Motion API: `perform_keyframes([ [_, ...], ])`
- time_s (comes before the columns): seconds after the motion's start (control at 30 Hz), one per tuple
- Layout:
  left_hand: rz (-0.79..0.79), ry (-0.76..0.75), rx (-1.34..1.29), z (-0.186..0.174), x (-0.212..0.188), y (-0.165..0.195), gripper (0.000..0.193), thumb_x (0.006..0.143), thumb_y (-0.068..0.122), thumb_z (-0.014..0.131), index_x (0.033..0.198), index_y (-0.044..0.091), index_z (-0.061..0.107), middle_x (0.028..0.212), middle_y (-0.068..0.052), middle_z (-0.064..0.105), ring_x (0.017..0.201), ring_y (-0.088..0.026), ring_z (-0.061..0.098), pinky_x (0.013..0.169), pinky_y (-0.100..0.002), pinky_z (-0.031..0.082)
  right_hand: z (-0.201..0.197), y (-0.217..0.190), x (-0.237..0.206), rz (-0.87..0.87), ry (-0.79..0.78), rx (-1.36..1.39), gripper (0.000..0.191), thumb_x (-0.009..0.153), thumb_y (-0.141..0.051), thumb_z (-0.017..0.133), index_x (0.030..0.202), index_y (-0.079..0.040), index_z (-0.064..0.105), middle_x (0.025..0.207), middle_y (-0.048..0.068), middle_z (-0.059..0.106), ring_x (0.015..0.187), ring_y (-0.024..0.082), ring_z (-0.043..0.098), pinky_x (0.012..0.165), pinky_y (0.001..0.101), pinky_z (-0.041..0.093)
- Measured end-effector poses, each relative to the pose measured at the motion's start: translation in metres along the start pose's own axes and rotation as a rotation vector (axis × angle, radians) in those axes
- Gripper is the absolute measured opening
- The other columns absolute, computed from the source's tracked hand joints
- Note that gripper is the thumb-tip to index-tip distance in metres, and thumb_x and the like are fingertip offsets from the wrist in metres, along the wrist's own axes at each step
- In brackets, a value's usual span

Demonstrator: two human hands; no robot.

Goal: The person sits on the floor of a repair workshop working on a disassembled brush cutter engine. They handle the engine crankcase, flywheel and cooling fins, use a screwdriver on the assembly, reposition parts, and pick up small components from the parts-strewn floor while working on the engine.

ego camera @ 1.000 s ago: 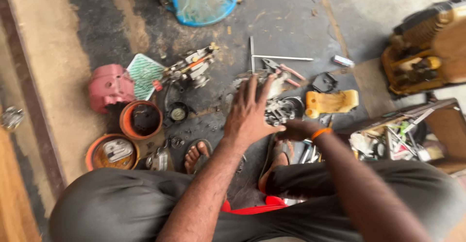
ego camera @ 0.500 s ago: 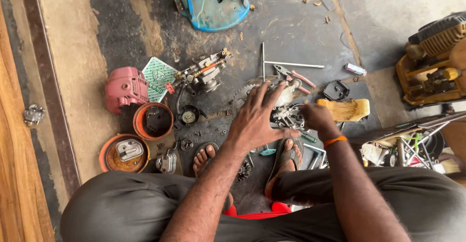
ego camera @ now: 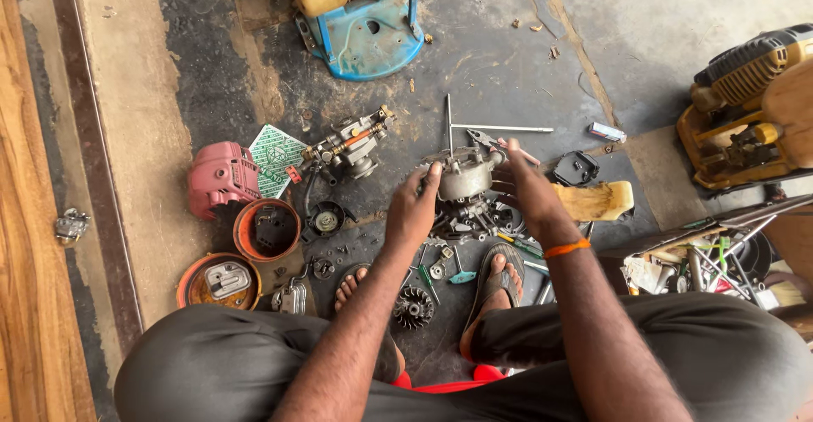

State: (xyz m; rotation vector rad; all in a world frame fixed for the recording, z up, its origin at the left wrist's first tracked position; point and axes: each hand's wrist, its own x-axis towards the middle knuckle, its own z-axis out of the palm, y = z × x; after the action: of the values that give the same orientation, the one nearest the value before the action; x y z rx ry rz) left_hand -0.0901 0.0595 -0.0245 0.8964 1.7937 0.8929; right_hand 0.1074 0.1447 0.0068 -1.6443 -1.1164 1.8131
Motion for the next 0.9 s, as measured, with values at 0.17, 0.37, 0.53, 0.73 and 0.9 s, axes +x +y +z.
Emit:
perform_keyframes([
  [0.17, -0.083, -0.114, -0.205, 0.006, -0.009, 0.011, 0.072, 0.094, 0.071, 0.045, 0.131, 0.014, 0.068, 0.125, -0.013, 0.073, 0.119, -0.028, 0.068, 0.102, -0.048, 0.053, 0.017, 0.004, 0.013, -0.051, 0.014, 0.001, 0.081, 0.090, -0.064, 0.059, 0.138, 0.001, 0.059, 0.136, 0.014, 0.066, 0.118, 0.022, 0.064, 0.104, 0.0368, 0.048],
  [0.37, -0.138, -0.089, -0.226, -0.002, -0.030, 0.028, 0.062, 0.097, 0.062, 0.048, 0.139, 0.019, 0.062, 0.136, -0.011, 0.064, 0.129, -0.026, 0.059, 0.105, -0.044, 0.049, 0.017, 0.005, 0.003, -0.135, 0.052, -0.111, 0.058, 0.097, -0.046, 0.066, 0.131, 0.002, 0.068, 0.118, 0.014, 0.072, 0.100, 0.020, 0.066, 0.088, 0.0345, 0.053],
  [0.53, 0.017, 0.047, -0.247, -0.002, -0.036, 0.033, 0.048, 0.100, 0.045, 0.055, 0.138, 0.016, 0.063, 0.139, -0.011, 0.063, 0.130, -0.026, 0.061, 0.107, -0.041, 0.050, 0.028, 0.004, -0.022, -0.258, -0.016, -0.105, 0.043, 0.099, -0.032, 0.065, 0.129, -0.002, 0.069, 0.113, 0.009, 0.074, 0.098, 0.015, 0.064, 0.085, 0.0311, 0.052],
  [0.73, 0.136, 0.177, -0.310, -0.002, -0.034, 0.028, 0.043, 0.105, 0.033, 0.050, 0.143, 0.015, 0.058, 0.147, -0.012, 0.060, 0.135, -0.026, 0.059, 0.111, -0.040, 0.048, 0.032, 0.003, -0.018, -0.283, -0.150, 0.110, 0.040, 0.100, -0.028, 0.063, 0.133, -0.006, 0.067, 0.122, 0.006, 0.071, 0.110, 0.013, 0.066, 0.096, 0.0303, 0.053],
  [0.9, 0.010, 0.122, -0.438, 0.009, -0.036, 0.008, 0.046, 0.107, 0.026, 0.041, 0.153, 0.021, 0.045, 0.159, -0.011, 0.042, 0.143, -0.025, 0.044, 0.113, -0.041, 0.041, 0.030, 0.030, 0.005, -0.202, -0.237, 0.278, 0.037, 0.102, -0.020, 0.061, 0.135, -0.005, 0.064, 0.128, 0.006, 0.068, 0.113, 0.016, 0.065, 0.099, 0.0325, 0.053],
])
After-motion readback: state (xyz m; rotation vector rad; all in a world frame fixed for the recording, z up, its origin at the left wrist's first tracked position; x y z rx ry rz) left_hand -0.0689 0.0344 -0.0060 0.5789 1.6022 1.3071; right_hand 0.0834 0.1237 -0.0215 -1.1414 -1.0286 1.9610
